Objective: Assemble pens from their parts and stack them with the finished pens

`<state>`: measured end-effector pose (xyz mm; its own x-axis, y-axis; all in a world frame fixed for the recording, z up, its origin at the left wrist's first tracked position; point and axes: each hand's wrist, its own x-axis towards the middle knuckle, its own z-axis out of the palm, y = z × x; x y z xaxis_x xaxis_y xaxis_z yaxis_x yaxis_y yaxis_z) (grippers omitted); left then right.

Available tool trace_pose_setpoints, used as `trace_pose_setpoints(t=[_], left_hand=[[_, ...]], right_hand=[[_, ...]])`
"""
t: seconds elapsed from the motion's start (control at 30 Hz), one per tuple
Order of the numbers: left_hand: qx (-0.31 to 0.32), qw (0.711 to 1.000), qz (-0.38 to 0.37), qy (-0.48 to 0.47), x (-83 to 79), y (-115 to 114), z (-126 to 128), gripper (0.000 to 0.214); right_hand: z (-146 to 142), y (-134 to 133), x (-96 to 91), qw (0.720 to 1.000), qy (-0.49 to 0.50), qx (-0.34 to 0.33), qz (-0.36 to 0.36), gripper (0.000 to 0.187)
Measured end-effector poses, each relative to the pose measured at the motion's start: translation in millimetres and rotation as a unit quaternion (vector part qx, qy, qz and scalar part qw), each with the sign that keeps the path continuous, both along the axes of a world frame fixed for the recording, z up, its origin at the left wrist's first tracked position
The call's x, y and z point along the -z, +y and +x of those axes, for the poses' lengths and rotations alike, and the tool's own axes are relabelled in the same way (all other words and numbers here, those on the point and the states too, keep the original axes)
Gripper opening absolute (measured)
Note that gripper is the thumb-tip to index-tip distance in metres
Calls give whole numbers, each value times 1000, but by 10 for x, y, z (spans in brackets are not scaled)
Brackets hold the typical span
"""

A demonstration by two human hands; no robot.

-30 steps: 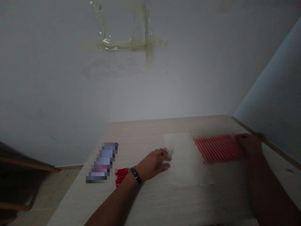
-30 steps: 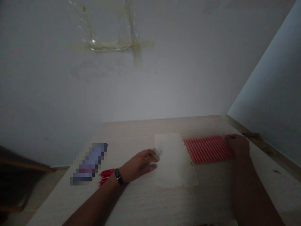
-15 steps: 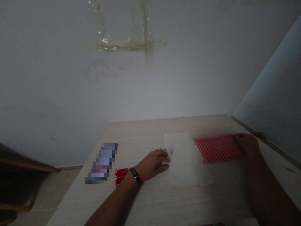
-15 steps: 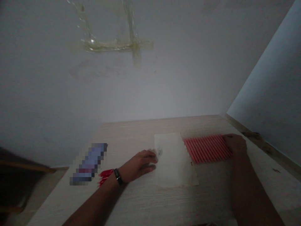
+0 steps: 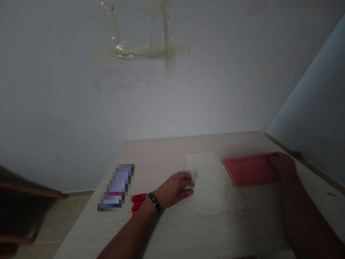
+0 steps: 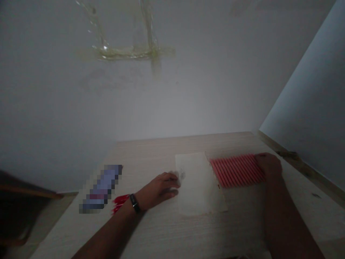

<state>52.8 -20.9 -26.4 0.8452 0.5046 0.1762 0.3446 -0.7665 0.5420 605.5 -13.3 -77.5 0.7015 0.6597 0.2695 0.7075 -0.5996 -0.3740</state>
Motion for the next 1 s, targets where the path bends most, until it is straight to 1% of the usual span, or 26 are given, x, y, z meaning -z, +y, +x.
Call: trace_pose_setpoints(t=[0.1, 0.2, 0.27, 0.33, 0.37, 0.43, 0.47, 0.57, 0.67, 0.77, 0.87, 0.93, 1.0], left_hand=[[-6, 1000, -4, -9, -6, -6, 1, 28], [-8, 1000, -9, -12, -15, -13, 1, 28], [-12, 1000, -10, -12, -15, -13, -2, 28], [-19, 1000, -9, -13, -11, -12, -8, 28], [-23, 1000, -7, -12, -10, -10, -12, 28], [-31, 999, -4, -7, -16, -9, -21, 28], [-35, 999, -2, -5, -25, -9, -26, 28], [-44, 999, 5, -2, -65, -17, -34, 28], [-52, 999, 10, -2, -98, -27, -35, 26], [-58, 998, 12, -6, -100, -26, -34, 26], [-65, 998, 14, -14, -88, -14, -42, 26], [-72, 997, 16, -16, -84, -5, -53, 26], [-83, 996, 17, -15, -87, 2, -68, 26]], right_hand=[[-92, 5, -55, 1000, 3, -7, -21, 27], [-308, 34, -142, 999, -20, -40, -7, 29], [-540, 77, -209, 994, -48, -96, 23, 27], [-835, 141, -271, 984, -64, -155, 66, 26], [-1000, 179, -297, 974, -58, -201, 83, 26], [-1354, 254, -337, 956, -48, -265, 117, 23], [-1537, 285, -353, 942, -40, -307, 125, 22], [-2086, 323, -393, 907, -18, -402, 125, 17], [-2607, 276, -452, 880, 2, -458, 124, 10], [-3052, 202, -518, 859, 11, -501, 100, 6], [-3333, 141, -524, 837, 22, -540, 82, 4], [-3405, 107, -475, 826, 32, -559, 70, 5], [-3401, 77, -401, 804, 44, -591, 49, 5]])
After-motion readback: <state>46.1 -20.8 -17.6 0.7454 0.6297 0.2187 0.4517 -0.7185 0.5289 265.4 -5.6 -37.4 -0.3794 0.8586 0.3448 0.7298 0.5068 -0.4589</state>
